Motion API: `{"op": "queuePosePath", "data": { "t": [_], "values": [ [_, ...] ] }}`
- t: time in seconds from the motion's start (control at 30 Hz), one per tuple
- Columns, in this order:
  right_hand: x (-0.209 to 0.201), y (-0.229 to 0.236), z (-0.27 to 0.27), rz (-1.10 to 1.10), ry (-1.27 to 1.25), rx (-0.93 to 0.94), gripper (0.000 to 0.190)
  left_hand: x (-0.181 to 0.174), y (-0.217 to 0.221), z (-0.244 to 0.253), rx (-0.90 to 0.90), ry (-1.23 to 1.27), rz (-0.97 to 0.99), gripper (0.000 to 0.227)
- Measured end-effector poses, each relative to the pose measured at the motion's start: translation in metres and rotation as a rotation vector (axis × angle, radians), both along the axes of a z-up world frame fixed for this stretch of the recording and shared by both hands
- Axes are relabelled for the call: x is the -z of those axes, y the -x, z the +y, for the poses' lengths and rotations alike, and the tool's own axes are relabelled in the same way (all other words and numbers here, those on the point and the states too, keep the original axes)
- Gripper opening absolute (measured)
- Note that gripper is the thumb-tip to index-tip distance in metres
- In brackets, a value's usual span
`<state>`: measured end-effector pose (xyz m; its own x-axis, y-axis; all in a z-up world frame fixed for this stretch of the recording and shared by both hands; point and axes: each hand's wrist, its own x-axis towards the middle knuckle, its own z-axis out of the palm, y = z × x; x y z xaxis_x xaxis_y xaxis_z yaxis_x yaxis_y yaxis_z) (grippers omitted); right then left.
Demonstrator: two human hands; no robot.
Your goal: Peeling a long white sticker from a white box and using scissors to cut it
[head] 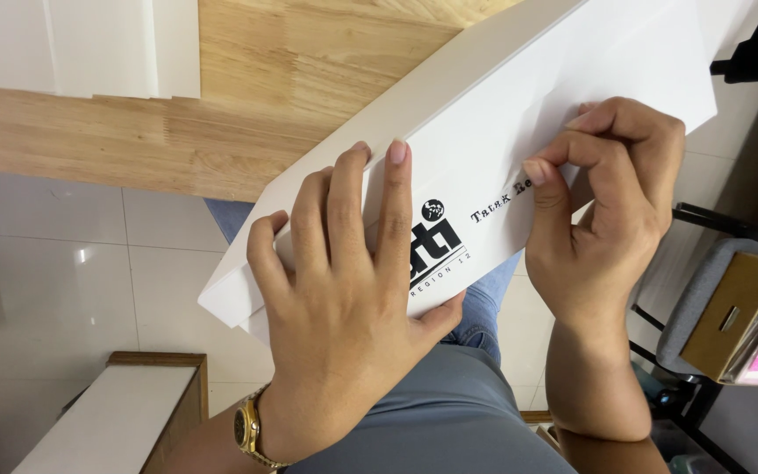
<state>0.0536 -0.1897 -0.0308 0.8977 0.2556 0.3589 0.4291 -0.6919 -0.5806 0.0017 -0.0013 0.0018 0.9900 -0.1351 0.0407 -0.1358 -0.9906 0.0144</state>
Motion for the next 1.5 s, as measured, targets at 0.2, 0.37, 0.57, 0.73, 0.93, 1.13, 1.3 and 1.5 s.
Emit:
{"op": "queuePosePath", "data": {
  "t": [0.2, 0.37, 0.57, 0.73, 0.93, 1.13, 1.3, 1.5],
  "values": [
    [0.001, 0.002, -0.001, -0.011, -0.003, 0.015, 0.014, 0.002, 0.002, 0.000, 0.006, -0.015, -0.002, 0.110],
    [0.002, 0.002, 0.000, -0.024, -0.018, 0.020, 0.012, 0.000, 0.000, 0.000, -0.001, -0.002, -0.008, 0.106],
    [0.002, 0.002, 0.000, -0.030, -0.031, 0.024, 0.013, 0.000, 0.001, -0.001, -0.005, -0.008, -0.012, 0.106],
    [0.001, 0.002, -0.001, -0.019, -0.021, 0.031, 0.013, 0.001, 0.001, -0.001, -0.008, -0.023, -0.010, 0.108],
    [-0.003, -0.003, -0.006, 0.037, 0.010, 0.010, 0.008, 0.001, 0.001, -0.001, 0.004, -0.030, -0.009, 0.111],
    [-0.006, -0.009, -0.021, 0.008, -0.016, -0.211, 0.014, 0.000, 0.001, -0.002, -0.006, -0.040, -0.031, 0.106],
    [0.017, 0.006, -0.041, -0.140, -0.072, -0.273, 0.016, 0.001, 0.002, -0.003, -0.020, 0.001, -0.018, 0.105],
    [0.050, 0.023, -0.045, -0.308, -0.019, -0.241, 0.011, 0.003, 0.001, -0.005, -0.017, 0.007, -0.071, 0.103]
  ]
}}
